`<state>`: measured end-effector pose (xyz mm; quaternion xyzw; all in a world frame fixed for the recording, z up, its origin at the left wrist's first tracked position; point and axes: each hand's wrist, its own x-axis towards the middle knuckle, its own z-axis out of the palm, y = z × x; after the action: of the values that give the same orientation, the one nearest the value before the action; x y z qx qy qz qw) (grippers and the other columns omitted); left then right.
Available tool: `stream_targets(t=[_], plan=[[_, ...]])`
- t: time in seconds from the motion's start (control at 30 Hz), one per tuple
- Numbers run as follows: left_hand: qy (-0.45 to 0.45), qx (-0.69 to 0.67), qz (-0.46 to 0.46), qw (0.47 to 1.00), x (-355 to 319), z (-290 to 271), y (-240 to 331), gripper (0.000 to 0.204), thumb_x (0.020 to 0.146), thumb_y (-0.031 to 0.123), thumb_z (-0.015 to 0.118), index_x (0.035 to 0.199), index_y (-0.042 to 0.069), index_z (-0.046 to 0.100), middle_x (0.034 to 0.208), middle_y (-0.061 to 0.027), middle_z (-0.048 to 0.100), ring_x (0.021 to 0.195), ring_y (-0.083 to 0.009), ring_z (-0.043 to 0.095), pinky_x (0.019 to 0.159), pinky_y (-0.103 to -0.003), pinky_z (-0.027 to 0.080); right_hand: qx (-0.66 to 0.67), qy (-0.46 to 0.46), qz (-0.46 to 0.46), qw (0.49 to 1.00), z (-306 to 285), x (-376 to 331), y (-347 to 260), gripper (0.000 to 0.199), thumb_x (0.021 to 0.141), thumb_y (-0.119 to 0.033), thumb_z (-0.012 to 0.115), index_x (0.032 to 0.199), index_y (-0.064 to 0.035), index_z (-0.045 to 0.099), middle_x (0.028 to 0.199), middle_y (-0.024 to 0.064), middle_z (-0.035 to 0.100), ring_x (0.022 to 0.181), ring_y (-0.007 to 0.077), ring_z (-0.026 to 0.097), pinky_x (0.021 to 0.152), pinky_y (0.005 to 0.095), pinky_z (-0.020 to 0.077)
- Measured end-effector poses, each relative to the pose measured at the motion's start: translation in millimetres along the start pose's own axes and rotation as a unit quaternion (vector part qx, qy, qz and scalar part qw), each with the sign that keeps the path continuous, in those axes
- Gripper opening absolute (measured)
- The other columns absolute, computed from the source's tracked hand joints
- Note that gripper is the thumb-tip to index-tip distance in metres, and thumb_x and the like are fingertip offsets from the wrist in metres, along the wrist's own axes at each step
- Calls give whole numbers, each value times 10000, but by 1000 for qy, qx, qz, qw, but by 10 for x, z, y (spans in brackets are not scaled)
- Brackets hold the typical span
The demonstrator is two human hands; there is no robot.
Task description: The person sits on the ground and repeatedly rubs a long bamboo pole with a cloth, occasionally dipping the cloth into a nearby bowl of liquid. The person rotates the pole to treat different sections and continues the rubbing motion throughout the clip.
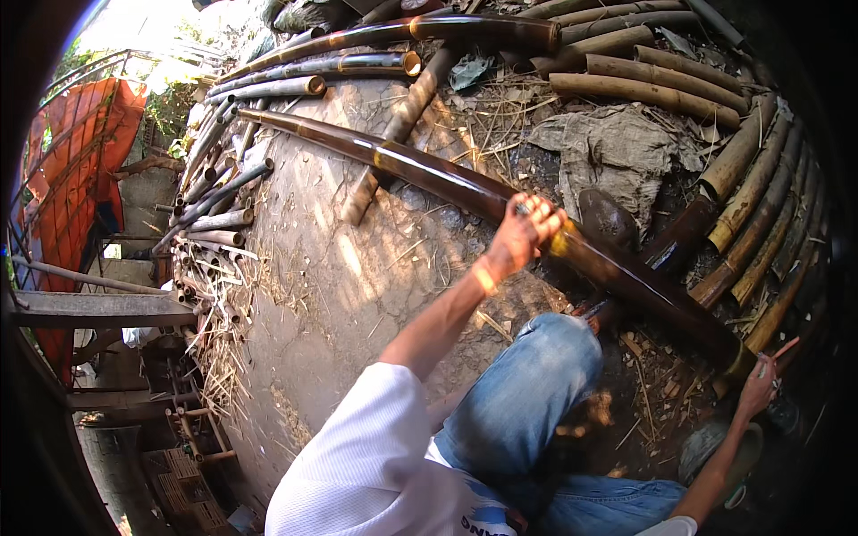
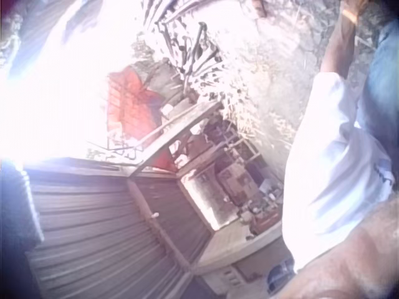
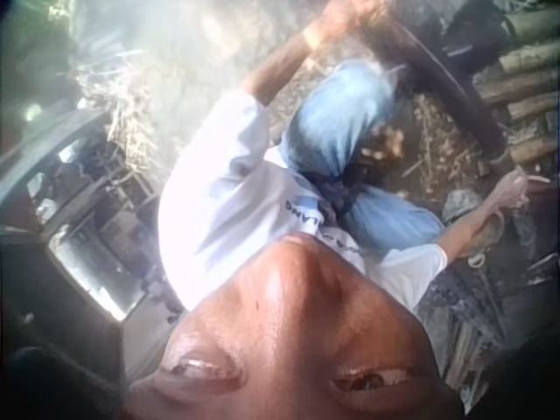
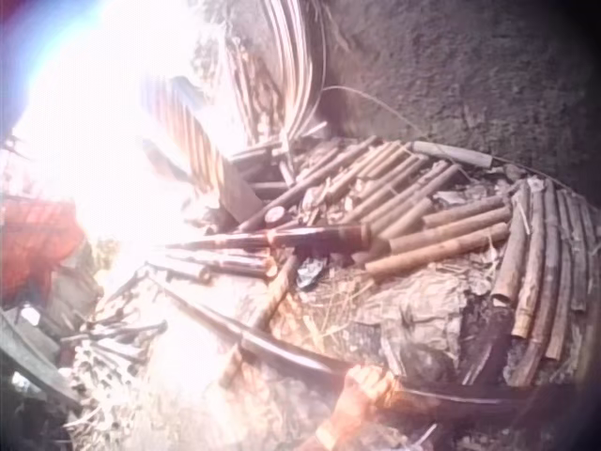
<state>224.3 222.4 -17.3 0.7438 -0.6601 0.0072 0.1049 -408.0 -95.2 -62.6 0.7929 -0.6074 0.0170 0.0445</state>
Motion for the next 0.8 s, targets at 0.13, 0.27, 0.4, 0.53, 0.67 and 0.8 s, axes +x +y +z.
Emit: stream_targets(t=[0.13,0.27,0.4,0.53,0.67,0.8], plan=[[-105,86,4,991,-109,-193,-951,1013,531,375,977,1425,207,533,1302,-44,611,1309,-249,534,1159,-594,251,3,-35,-39,999,-132,-290,-891,304,1049,-341,529,1180,-124,697,1157,89,721,1121,334,645,1030,479,448],[-104,58,-34,992,-463,-369,-1894,983,556,358,951,1420,220,501,1339,-52,595,1344,-229,516,1160,-603,221,106,39,-128,985,-425,-490,-1964,240,986,-299,618,1142,-147,719,1104,80,736,1036,324,675,1045,511,448],[-59,210,-131,967,-463,-530,-2735,587,747,212,749,1315,241,606,1241,-37,637,1246,-214,553,1079,-519,357,145,181,-186,955,-650,-546,-3093,217,881,-287,701,1051,-153,718,1026,66,737,965,303,687,1010,515,465],[-172,423,-185,870,-145,-633,-2866,416,979,250,478,1371,137,558,1305,-60,634,1298,-262,527,1077,-648,337,298,256,-87,916,-656,-432,-4065,218,817,-288,730,982,-147,700,974,50,722,950,288,680,991,510,467],[-293,345,-28,891,428,-327,-1911,765,900,243,562,1605,88,305,1650,-125,337,1531,-336,297,1174,-708,196,274,208,-78,936,-595,-195,-4312,208,876,-324,693,930,-128,735,914,64,723,925,256,700,1111,489,380],[-136,74,133,979,535,-64,-639,1216,679,484,878,1637,141,212,1671,-136,282,1573,-282,193,1253,-594,99,274,184,-100,939,-535,-49,-4148,262,914,-372,630,929,-132,733,866,97,706,855,271,709,1147,502,323]])
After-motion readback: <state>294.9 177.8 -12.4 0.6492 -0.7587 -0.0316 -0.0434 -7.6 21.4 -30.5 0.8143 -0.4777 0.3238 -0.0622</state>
